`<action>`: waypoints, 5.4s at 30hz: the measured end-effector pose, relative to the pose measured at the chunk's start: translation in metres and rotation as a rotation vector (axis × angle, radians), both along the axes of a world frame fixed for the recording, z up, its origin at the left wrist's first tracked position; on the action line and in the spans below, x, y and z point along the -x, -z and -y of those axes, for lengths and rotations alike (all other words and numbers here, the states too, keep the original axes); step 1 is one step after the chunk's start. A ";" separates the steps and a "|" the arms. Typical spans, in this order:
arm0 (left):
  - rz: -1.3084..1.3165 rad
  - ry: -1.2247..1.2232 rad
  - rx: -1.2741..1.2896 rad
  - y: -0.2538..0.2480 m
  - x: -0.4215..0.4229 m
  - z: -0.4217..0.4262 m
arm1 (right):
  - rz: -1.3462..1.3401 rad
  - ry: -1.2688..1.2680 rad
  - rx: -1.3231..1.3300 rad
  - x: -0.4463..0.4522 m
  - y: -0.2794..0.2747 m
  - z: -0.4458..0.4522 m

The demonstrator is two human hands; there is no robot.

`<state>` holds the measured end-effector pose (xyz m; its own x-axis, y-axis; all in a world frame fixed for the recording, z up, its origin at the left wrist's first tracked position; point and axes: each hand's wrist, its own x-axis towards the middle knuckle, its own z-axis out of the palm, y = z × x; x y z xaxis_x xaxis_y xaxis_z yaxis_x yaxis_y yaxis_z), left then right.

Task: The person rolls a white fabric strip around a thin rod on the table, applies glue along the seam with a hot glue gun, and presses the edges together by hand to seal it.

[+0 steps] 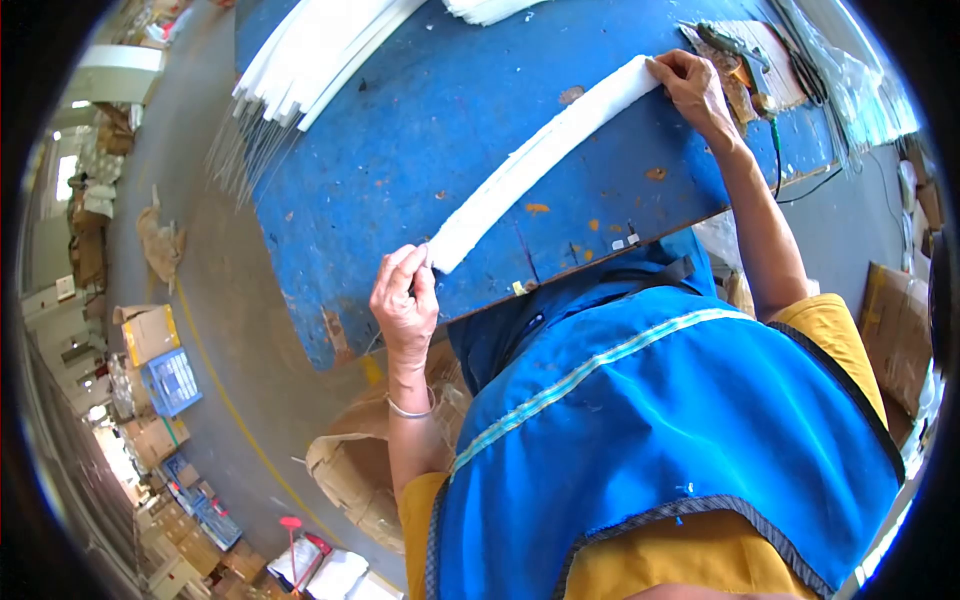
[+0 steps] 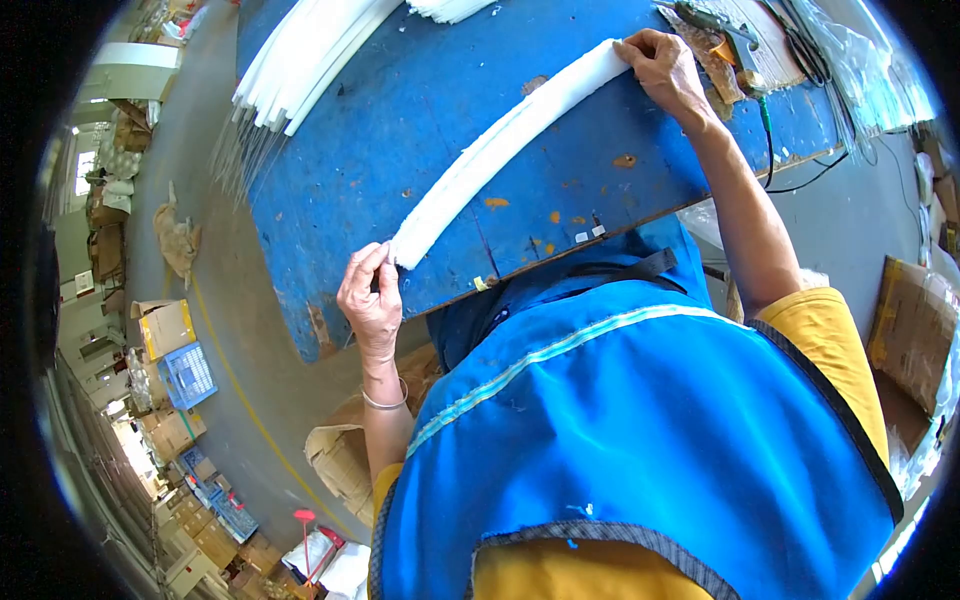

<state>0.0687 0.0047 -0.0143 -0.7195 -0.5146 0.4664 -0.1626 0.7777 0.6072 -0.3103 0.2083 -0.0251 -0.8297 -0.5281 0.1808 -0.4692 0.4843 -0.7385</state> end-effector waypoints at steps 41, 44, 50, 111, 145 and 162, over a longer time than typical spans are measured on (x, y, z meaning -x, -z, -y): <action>0.224 0.232 0.719 -0.007 -0.011 0.004 | -0.332 0.053 -0.117 0.002 0.019 0.004; 0.266 0.263 0.827 -0.008 -0.012 0.002 | -0.320 0.047 -0.110 0.002 0.019 0.004; 0.426 0.335 0.936 -0.017 -0.011 0.001 | -0.286 0.053 -0.137 -0.001 0.015 0.006; 0.576 0.513 0.447 -0.027 0.035 -0.028 | -0.629 0.017 0.232 -0.006 0.026 0.015; 0.603 0.565 0.666 -0.010 0.168 -0.032 | -0.327 0.068 0.049 -0.015 0.010 0.012; 0.624 0.621 0.550 -0.005 0.202 -0.042 | -0.337 0.048 0.065 -0.016 0.012 0.010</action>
<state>-0.1332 0.0463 -0.0089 -0.9794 0.2008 -0.0217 0.1982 0.9762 0.0883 -0.2943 0.1979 -0.0375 -0.7415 -0.4682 0.4806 -0.6695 0.4691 -0.5759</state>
